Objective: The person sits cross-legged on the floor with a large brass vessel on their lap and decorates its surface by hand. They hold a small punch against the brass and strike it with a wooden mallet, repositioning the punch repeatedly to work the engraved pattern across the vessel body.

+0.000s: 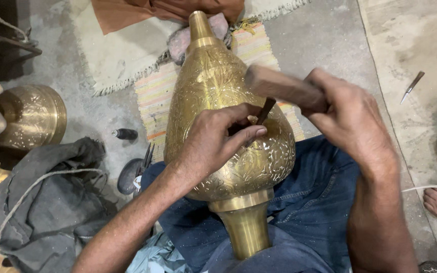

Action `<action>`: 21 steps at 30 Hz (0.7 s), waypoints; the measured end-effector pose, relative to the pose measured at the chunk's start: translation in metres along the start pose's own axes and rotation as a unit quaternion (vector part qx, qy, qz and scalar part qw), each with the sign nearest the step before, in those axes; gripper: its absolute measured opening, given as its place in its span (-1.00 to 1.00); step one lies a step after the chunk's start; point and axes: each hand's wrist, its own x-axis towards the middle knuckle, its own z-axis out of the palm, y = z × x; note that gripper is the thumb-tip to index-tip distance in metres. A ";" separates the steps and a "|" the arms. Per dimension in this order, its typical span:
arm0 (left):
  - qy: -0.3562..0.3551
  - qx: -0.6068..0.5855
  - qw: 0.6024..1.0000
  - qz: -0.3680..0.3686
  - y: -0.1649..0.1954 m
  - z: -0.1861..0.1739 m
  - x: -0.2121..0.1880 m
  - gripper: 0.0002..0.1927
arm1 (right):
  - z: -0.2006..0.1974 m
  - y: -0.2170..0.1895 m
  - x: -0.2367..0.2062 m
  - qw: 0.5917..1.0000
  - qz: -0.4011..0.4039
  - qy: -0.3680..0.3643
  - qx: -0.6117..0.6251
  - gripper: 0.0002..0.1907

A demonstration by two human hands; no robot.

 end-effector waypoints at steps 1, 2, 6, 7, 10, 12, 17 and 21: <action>0.005 -0.009 1.000 -0.003 0.000 0.000 0.000 -0.64 | 0.000 0.001 0.000 0.999 -0.007 0.024 0.045 -0.79; 0.000 -0.008 1.000 -0.014 0.000 0.001 -0.001 -0.63 | 0.000 0.002 0.001 0.998 -0.005 0.013 0.059 -0.81; -0.009 -0.001 1.000 -0.015 -0.003 0.002 -0.001 -0.64 | 0.002 -0.002 0.004 1.000 -0.012 0.007 -0.006 -0.80; -0.012 -0.002 1.000 -0.008 -0.004 0.002 -0.002 -0.65 | 0.002 -0.003 0.004 0.999 -0.014 0.010 -0.051 -0.78; -0.034 0.016 0.999 -0.039 -0.007 0.004 0.002 -0.64 | 0.001 -0.007 0.005 0.963 0.095 0.007 0.251 -0.74; -0.027 0.013 0.999 -0.012 -0.009 0.005 0.001 -0.64 | 0.001 -0.007 0.004 0.998 0.041 -0.030 0.044 -0.77; -0.008 0.003 1.000 -0.009 -0.009 0.006 -0.002 -0.60 | 0.005 0.003 0.000 0.996 -0.018 0.036 0.080 -0.84; -0.023 0.001 0.999 -0.026 -0.008 0.005 0.000 -0.61 | 0.003 0.006 -0.001 0.999 0.020 0.016 -0.025 -0.87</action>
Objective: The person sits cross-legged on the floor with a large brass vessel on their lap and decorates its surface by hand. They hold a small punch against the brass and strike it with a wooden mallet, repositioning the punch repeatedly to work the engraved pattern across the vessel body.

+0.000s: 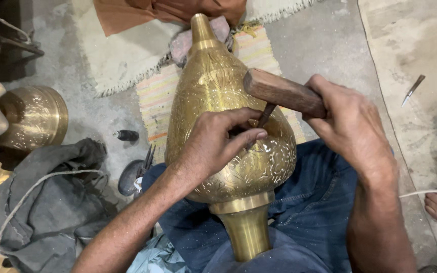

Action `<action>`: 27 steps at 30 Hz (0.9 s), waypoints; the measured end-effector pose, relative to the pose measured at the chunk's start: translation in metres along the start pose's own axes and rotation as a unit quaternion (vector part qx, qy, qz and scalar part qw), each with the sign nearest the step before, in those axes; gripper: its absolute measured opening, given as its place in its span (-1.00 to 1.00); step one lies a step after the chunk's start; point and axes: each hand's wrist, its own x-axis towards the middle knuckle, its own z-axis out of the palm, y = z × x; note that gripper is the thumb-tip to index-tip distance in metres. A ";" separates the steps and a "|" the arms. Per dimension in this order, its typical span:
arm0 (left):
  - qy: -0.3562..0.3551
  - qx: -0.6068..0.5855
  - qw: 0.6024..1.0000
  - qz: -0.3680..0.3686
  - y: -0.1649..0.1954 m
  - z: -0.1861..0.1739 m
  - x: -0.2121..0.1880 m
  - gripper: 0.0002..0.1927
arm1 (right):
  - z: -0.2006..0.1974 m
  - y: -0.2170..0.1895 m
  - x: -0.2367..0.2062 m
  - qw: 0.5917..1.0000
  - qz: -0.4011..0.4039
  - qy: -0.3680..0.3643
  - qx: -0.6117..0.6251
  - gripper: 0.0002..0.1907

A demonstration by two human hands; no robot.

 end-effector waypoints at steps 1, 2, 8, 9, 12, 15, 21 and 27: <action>-0.008 0.001 1.000 -0.003 0.001 0.000 0.000 -0.63 | -0.001 -0.001 0.000 0.999 0.009 -0.012 -0.050 -0.89; -0.009 0.005 1.000 -0.008 0.001 0.000 0.000 -0.62 | -0.003 -0.002 0.000 0.998 0.042 -0.027 0.045 -0.88; -0.001 0.011 1.000 0.023 0.001 0.001 0.002 -0.63 | -0.009 -0.007 0.001 0.999 0.006 -0.032 0.032 -0.76; 0.000 0.000 1.000 0.006 0.001 0.002 0.003 -0.62 | -0.008 -0.007 0.000 0.996 0.019 0.009 0.085 -0.75; 0.009 -0.005 1.000 0.011 0.000 0.003 0.000 -0.62 | -0.005 -0.001 -0.003 0.996 -0.017 -0.006 0.085 -0.82; 0.014 0.004 0.999 0.029 0.000 0.003 0.000 -0.63 | -0.004 0.005 -0.005 0.995 -0.065 -0.001 0.075 -0.92; -0.023 -0.057 0.996 -0.069 0.001 -0.004 0.002 -0.61 | 0.002 0.000 -0.003 0.982 0.072 -0.020 0.172 -0.80; 0.070 -0.125 0.983 -0.120 -0.003 -0.010 -0.004 -0.59 | 0.009 -0.009 -0.010 0.993 0.065 0.003 0.102 -0.66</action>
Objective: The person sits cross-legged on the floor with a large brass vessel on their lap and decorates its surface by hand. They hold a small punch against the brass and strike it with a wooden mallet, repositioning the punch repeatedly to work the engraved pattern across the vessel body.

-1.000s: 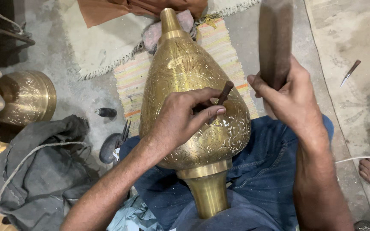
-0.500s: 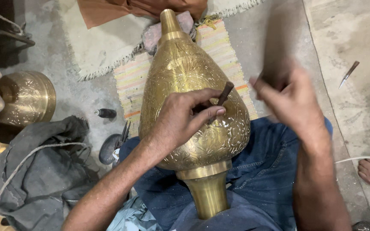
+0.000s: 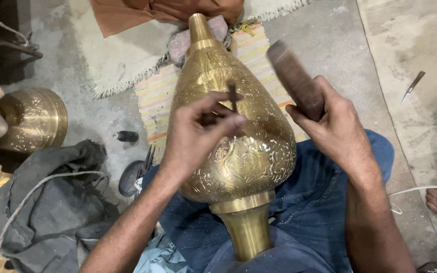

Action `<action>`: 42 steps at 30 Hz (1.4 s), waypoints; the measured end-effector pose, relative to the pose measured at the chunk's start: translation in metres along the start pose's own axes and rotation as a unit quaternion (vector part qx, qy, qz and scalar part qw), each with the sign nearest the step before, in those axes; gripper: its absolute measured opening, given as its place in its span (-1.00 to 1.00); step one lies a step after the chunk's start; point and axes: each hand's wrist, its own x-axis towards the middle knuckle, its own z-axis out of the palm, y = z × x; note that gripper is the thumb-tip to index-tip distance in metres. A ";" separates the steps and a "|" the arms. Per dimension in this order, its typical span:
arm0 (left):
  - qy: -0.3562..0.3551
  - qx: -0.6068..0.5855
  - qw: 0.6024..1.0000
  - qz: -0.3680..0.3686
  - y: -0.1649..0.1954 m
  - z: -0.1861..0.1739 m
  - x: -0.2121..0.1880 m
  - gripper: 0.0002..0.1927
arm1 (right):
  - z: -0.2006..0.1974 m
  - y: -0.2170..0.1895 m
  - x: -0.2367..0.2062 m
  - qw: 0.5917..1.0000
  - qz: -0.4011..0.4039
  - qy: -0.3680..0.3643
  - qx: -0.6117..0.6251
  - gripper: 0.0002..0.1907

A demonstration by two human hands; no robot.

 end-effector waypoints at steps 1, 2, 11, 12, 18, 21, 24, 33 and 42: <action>-0.002 0.061 0.998 -0.001 -0.001 0.001 -0.002 -0.58 | 0.000 -0.001 0.000 0.999 0.028 -0.004 -0.042 -0.66; -0.017 0.063 0.997 0.032 -0.001 0.004 -0.003 -0.59 | 0.001 -0.002 0.000 1.000 0.001 -0.001 -0.020 -0.67; -0.081 0.117 0.989 0.042 0.009 0.011 0.002 -0.62 | -0.004 -0.017 -0.003 0.996 -0.086 0.029 -0.008 -0.58; -0.080 0.111 0.990 0.043 0.010 0.010 0.002 -0.62 | -0.006 -0.018 -0.004 0.997 -0.068 0.026 -0.009 -0.59; -0.065 0.098 0.982 0.149 0.008 0.011 0.000 -0.64 | -0.012 -0.018 -0.002 0.995 -0.072 0.026 -0.071 -0.68; -0.073 0.109 0.983 0.128 0.008 0.011 0.001 -0.61 | -0.013 -0.014 0.001 0.997 -0.063 0.045 0.020 -0.75; -0.087 0.106 0.983 0.125 0.009 0.011 0.001 -0.63 | -0.016 -0.006 0.002 0.993 -0.061 -0.020 -0.096 -0.84; -0.075 0.103 0.980 0.155 0.004 0.006 0.003 -0.63 | -0.008 0.010 0.008 0.998 -0.044 -0.036 -0.027 -0.85; -0.084 0.100 0.988 0.083 0.007 0.006 0.003 -0.61 | -0.008 -0.004 0.001 0.995 -0.048 0.079 0.022 -0.80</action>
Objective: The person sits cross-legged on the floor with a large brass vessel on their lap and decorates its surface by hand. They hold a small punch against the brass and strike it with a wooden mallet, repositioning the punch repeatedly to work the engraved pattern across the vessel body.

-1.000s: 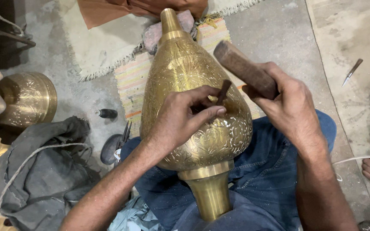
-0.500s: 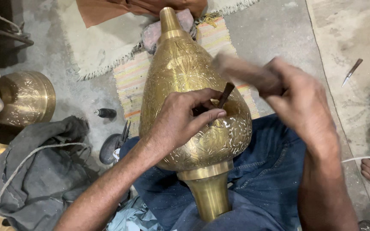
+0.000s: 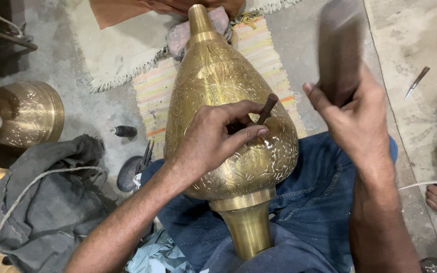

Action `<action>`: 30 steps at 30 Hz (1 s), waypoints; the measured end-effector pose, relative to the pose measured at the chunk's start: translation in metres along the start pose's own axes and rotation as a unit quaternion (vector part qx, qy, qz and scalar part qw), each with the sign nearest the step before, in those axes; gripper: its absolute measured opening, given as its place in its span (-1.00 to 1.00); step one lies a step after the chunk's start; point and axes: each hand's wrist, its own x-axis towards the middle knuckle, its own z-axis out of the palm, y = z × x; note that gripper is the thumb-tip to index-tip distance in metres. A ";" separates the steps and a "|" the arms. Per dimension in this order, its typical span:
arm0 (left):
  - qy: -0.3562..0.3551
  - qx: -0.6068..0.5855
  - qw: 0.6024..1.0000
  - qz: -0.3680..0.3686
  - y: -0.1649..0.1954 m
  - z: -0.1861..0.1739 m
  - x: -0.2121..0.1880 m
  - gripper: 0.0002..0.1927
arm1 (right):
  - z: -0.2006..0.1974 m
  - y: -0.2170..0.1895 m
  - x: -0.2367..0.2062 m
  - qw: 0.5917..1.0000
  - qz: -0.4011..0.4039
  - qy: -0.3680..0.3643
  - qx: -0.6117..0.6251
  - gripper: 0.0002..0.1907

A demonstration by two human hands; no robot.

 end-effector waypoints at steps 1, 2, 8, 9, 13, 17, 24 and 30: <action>0.009 0.003 1.000 0.024 0.001 0.000 0.000 -0.61 | -0.002 -0.002 0.001 0.999 0.011 0.017 0.025 -0.76; 0.008 0.001 1.000 0.030 0.001 0.000 0.000 -0.62 | -0.005 -0.004 0.000 0.998 -0.018 -0.025 -0.046 -0.76; -0.008 0.012 1.000 0.020 -0.004 0.002 0.001 -0.61 | -0.010 0.005 0.002 0.995 -0.039 -0.081 -0.046 -0.80; -0.001 0.003 0.999 0.041 -0.005 0.003 0.001 -0.62 | -0.010 0.008 0.002 0.990 -0.059 -0.097 -0.087 -0.74; -0.008 0.002 0.999 0.037 -0.008 0.004 0.002 -0.64 | -0.005 0.015 0.001 0.993 -0.031 -0.087 -0.075 -0.84; -0.013 0.002 1.000 -0.007 -0.010 0.005 0.001 -0.62 | 0.004 0.013 0.002 0.990 0.087 0.018 0.112 -0.85; -0.009 0.000 0.999 0.044 -0.007 0.003 0.003 -0.62 | -0.008 0.012 -0.002 0.985 -0.153 -0.026 -0.082 -0.81; -0.018 0.003 1.000 0.004 -0.005 0.001 0.002 -0.58 | 0.000 0.015 -0.003 0.991 0.035 -0.015 0.127 -0.88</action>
